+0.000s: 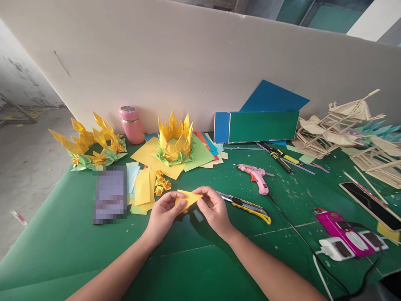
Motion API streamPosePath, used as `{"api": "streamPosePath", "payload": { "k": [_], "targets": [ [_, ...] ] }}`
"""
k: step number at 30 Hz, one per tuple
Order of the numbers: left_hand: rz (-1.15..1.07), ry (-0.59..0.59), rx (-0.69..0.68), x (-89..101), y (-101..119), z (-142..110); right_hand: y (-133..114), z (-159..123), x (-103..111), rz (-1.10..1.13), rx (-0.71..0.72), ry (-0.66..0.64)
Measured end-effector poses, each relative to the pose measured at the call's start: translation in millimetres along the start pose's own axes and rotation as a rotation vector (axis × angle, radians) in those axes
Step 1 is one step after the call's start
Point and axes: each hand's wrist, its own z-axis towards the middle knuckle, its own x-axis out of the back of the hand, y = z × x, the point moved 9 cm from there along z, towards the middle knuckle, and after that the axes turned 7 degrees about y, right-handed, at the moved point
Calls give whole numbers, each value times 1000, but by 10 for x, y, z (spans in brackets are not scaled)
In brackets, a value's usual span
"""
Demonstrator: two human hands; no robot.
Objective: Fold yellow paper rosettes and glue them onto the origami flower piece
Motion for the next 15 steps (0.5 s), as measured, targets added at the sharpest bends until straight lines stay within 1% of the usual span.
{"api": "streamPosePath", "payload": {
  "k": [4, 6, 11, 15],
  "targets": [
    [119, 36, -140, 17, 75, -20, -191, -4, 2, -158, 177, 12],
    [151, 39, -190, 14, 104, -35, -248, -11, -2, -209, 231, 29],
    [247, 86, -260, 46, 163, -53, -237, -36, -35, -277, 232, 53],
    [257, 54, -283, 19, 192, -63, -286, -62, -50, -281, 281, 59]
  ]
}}
